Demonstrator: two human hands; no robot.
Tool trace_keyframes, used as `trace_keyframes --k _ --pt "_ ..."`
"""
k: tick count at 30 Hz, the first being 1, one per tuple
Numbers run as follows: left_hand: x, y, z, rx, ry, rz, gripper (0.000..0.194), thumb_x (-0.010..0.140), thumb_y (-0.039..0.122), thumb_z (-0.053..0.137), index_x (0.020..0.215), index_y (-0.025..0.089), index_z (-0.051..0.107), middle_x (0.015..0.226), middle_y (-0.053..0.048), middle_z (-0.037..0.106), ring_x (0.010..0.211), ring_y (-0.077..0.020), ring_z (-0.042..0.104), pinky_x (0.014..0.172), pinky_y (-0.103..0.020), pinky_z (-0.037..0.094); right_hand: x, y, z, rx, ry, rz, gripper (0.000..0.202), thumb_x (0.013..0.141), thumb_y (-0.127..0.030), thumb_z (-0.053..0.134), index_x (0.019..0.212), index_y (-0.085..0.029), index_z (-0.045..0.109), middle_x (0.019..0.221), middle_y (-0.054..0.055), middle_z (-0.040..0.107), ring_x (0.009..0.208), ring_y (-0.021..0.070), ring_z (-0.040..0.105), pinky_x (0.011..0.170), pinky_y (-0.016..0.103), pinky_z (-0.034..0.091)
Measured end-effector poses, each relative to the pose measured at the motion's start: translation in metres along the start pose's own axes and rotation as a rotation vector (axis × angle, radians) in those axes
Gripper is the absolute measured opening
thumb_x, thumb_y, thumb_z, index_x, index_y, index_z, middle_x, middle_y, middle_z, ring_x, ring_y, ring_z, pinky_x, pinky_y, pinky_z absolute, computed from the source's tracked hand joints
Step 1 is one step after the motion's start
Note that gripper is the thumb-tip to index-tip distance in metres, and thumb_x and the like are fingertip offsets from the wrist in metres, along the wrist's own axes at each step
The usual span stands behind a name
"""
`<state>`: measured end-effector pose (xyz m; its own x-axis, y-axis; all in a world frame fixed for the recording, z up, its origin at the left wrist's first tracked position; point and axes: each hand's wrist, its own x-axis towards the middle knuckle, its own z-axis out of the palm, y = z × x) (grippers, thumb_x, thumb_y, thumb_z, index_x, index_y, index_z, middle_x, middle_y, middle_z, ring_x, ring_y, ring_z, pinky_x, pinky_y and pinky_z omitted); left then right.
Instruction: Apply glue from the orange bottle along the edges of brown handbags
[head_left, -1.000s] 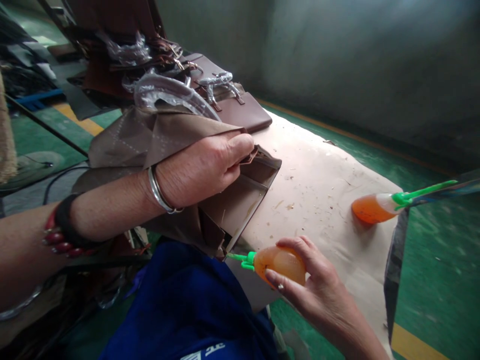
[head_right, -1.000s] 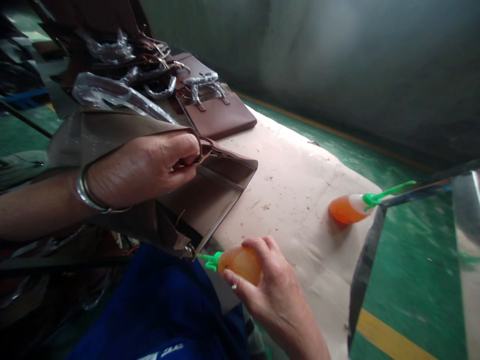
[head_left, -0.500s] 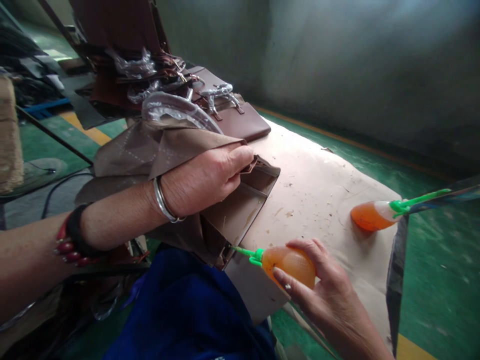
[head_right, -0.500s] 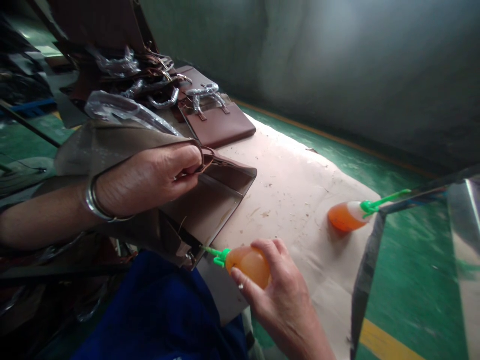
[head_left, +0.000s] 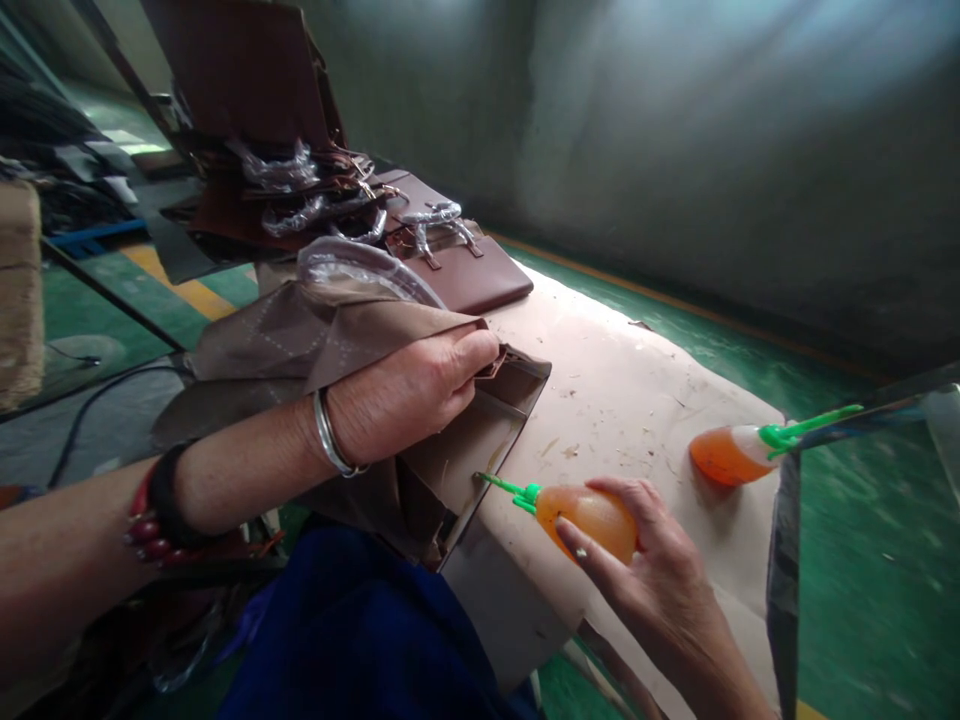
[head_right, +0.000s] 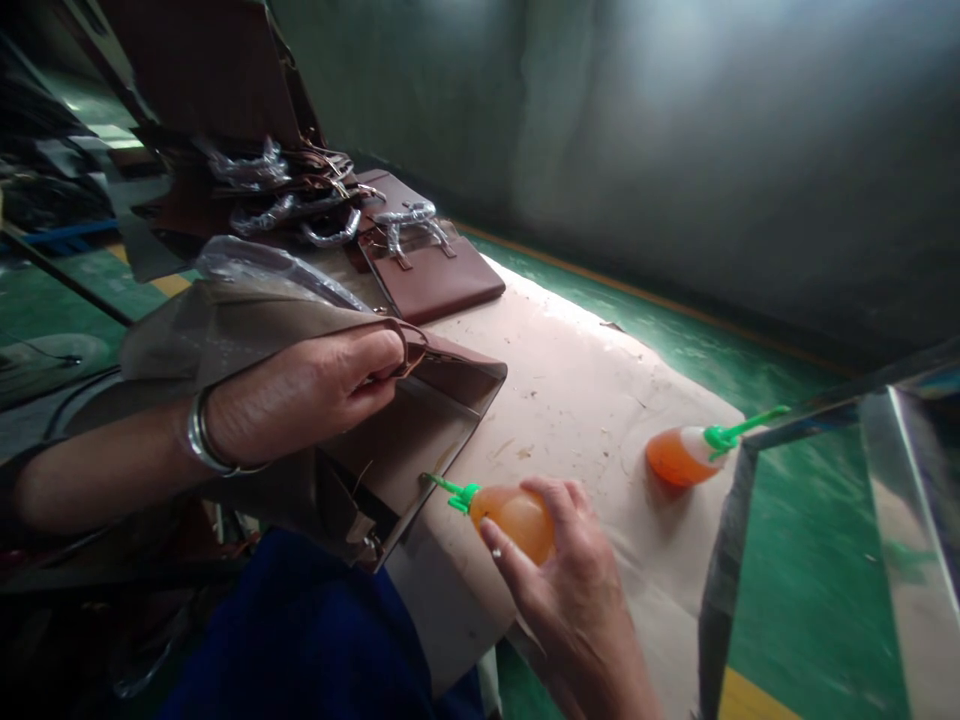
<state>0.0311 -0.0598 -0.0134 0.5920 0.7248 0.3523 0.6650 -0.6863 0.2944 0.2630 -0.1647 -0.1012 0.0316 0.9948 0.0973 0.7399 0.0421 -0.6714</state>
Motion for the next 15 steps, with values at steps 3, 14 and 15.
trace_keyframes --k 3,14,15 --pt "0.0 -0.001 0.001 -0.006 -0.001 -0.002 0.015 0.076 0.004 0.044 0.076 0.019 0.044 0.079 0.001 0.055 0.075 -0.0117 0.053 0.077 -0.021 0.044 0.005 0.002 0.003 -0.01 0.054 0.001 0.032 0.081 -0.05 0.059 0.101 -0.024 0.056 0.097 0.005 0.055 0.085 0.0218 0.058 0.077 0.037 0.048" --pt "0.001 -0.001 0.002 0.023 -0.047 0.003 0.018 0.077 0.0 0.045 0.079 0.018 0.047 0.082 0.001 0.057 0.078 -0.0108 0.054 0.08 -0.02 0.044 -0.01 -0.002 0.007 0.075 -0.045 0.044 0.028 0.08 -0.049 0.06 0.098 -0.028 0.057 0.094 0.001 0.056 0.083 0.0211 0.058 0.075 0.036 0.046" --pt "0.001 0.0 0.002 0.023 -0.053 0.0 0.018 0.077 0.0 0.045 0.078 0.018 0.047 0.082 0.001 0.057 0.078 -0.0107 0.054 0.08 -0.019 0.044 -0.007 0.0 0.007 0.077 -0.003 0.049 0.03 0.08 -0.051 0.059 0.099 -0.028 0.056 0.095 0.001 0.055 0.085 0.0216 0.058 0.077 0.037 0.046"
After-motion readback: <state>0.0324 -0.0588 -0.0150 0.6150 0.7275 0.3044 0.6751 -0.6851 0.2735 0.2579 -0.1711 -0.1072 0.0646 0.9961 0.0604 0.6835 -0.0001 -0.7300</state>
